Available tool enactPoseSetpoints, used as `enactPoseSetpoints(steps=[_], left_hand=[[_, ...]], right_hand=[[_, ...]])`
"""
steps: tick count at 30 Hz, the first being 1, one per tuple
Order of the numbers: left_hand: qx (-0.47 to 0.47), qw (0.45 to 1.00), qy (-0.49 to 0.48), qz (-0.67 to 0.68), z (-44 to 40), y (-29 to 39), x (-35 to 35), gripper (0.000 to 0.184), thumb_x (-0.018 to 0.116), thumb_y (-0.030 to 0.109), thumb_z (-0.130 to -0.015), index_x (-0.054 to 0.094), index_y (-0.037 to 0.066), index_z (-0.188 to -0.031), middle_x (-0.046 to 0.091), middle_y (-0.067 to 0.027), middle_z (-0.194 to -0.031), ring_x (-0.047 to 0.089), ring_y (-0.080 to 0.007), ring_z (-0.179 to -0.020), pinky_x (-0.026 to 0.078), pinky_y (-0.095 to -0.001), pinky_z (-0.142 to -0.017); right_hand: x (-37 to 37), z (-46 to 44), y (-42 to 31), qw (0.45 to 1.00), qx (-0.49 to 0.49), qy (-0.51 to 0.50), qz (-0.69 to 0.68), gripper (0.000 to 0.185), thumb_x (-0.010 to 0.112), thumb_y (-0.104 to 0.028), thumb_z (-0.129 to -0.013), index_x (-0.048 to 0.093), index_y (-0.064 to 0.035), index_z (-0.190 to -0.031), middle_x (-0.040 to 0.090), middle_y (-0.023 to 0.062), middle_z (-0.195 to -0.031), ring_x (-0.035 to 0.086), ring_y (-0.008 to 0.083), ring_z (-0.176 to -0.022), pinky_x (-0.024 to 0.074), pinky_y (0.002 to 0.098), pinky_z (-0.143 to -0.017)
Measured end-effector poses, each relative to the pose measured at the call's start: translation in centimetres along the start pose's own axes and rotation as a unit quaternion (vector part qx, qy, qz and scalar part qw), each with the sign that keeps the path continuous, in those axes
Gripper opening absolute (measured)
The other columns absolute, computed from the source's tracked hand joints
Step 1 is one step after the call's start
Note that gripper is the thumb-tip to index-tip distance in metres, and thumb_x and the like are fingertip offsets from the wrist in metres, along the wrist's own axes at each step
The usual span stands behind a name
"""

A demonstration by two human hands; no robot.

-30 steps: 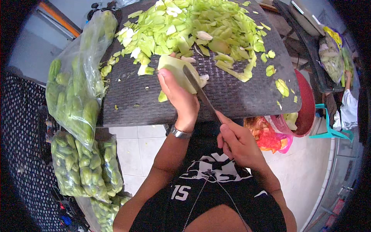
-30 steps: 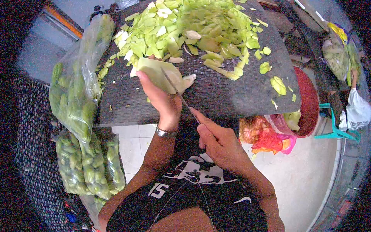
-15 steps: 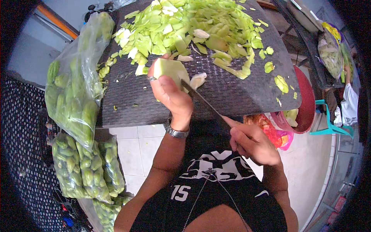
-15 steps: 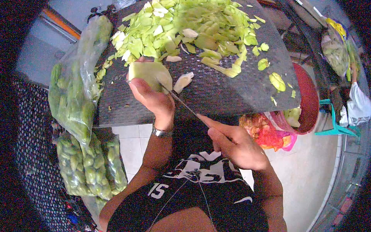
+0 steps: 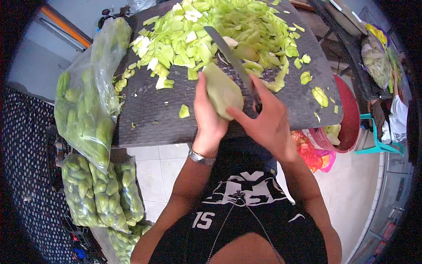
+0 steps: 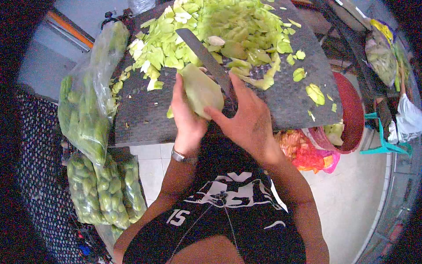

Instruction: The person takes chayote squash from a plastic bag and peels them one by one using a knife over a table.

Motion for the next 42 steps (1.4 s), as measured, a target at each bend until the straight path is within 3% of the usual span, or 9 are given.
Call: enactPoseSetpoints(steps=[5,8,11,17,26,29,35,41,42], left_hand=[[0.015,1.000,0.007,-0.026,0.2,0.0,0.3,0.052,0.041,0.049,-0.107,0.057,0.005,-0.131,0.067,-0.0099,-0.114,0.065,-0.0226,-0.106,0.052,-0.0392,-0.095],[-0.009,0.999,0.007,-0.032,0.4,0.3,0.5,0.050,0.043,0.047,-0.107,0.057,0.006,-0.132,0.067,-0.0089,-0.117,0.065,-0.0220,-0.108,0.051,-0.0380,-0.097],[-0.023,0.999,-0.007,-0.035,-0.1,0.5,0.1,0.048,0.042,0.046,-0.107,0.054,0.006,-0.133,0.066,-0.0080,-0.119,0.066,-0.0201,-0.108,0.052,-0.0363,-0.095],[-0.039,0.999,-0.010,-0.006,-0.4,0.8,-0.5,0.048,0.044,0.045,-0.107,0.056,0.006,-0.132,0.067,-0.0085,-0.116,0.067,-0.0203,-0.106,0.054,-0.0358,-0.092],[-0.064,0.996,-0.053,-0.036,-0.1,0.3,-0.8,0.046,0.047,0.043,-0.106,0.057,0.007,-0.132,0.068,-0.0078,-0.117,0.066,-0.0229,-0.106,0.052,-0.0405,-0.097],[-0.046,0.995,-0.043,-0.071,-0.6,-0.1,-1.4,0.044,0.048,0.042,-0.106,0.057,0.008,-0.131,0.067,-0.0072,-0.118,0.064,-0.0220,-0.108,0.051,-0.0383,-0.097],[-0.021,0.991,-0.009,-0.129,0.4,0.5,-1.2,0.039,0.046,0.031,-0.107,0.052,0.003,-0.133,0.062,-0.0102,-0.122,0.061,-0.0192,-0.112,0.050,-0.0361,-0.097],[0.000,0.991,0.008,-0.136,0.1,0.9,-1.9,0.036,0.049,0.027,-0.106,0.049,0.002,-0.132,0.062,-0.0114,-0.116,0.066,-0.0235,-0.099,0.059,-0.0382,-0.075],[-0.008,0.990,0.002,-0.139,0.2,1.1,-1.9,0.036,0.048,0.027,-0.106,0.049,0.003,-0.132,0.062,-0.0119,-0.116,0.066,-0.0242,-0.098,0.060,-0.0392,-0.072]], right_hand=[[0.6,-2.5,1.1,0.999,-0.024,0.033,-0.013,0.070,0.081,-0.032,-0.079,0.056,0.0051,-0.132,0.069,0.0281,-0.106,0.071,0.0408,-0.095,0.0568,0.0451,-0.083],[0.9,-3.4,2.2,1.000,0.024,0.014,0.011,0.059,0.080,-0.024,-0.078,0.061,-0.0029,-0.130,0.072,0.0194,-0.105,0.073,0.0300,-0.091,0.0558,0.0381,-0.079],[1.6,-3.7,1.8,0.989,0.102,-0.075,-0.078,0.063,0.081,-0.029,-0.078,0.060,0.0041,-0.127,0.071,0.0258,-0.105,0.072,0.0376,-0.094,0.0572,0.0416,-0.082],[3.4,-3.1,2.7,0.991,-0.005,-0.060,-0.117,0.066,0.081,-0.029,-0.078,0.059,0.0010,-0.132,0.070,0.0192,-0.112,0.068,0.0242,-0.100,0.0524,0.0360,-0.089],[2.9,-3.5,1.4,0.993,0.041,-0.073,-0.080,0.067,0.083,-0.028,-0.075,0.060,0.0016,-0.130,0.073,0.0187,-0.103,0.071,0.0259,-0.091,0.0549,0.0363,-0.083],[2.6,-3.8,0.6,0.996,0.004,-0.057,-0.063,0.060,0.080,-0.023,-0.074,0.061,0.0026,-0.125,0.071,0.0245,-0.100,0.072,0.0365,-0.093,0.0566,0.0421,-0.082],[3.3,-4.6,-0.1,0.993,-0.088,-0.045,-0.058,0.056,0.079,-0.016,-0.070,0.064,0.0009,-0.121,0.072,0.0230,-0.099,0.072,0.0374,-0.093,0.0566,0.0423,-0.082],[3.4,-5.9,-1.6,0.993,-0.007,-0.099,-0.065,0.047,0.077,-0.012,-0.070,0.068,0.0022,-0.113,0.073,0.0203,-0.097,0.073,0.0336,-0.093,0.0562,0.0399,-0.083],[4.1,-6.4,-0.6,0.986,0.008,-0.117,-0.115,0.047,0.076,-0.011,-0.071,0.068,0.0023,-0.115,0.072,0.0156,-0.091,0.069,0.0264,-0.082,0.0532,0.0356,-0.074]])
Point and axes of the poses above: each hand's wrist, its own z-axis away from the middle knuckle, its own x-axis out of the palm, y = z × x, the point moved 5 cm from there along -z, towards the middle knuckle
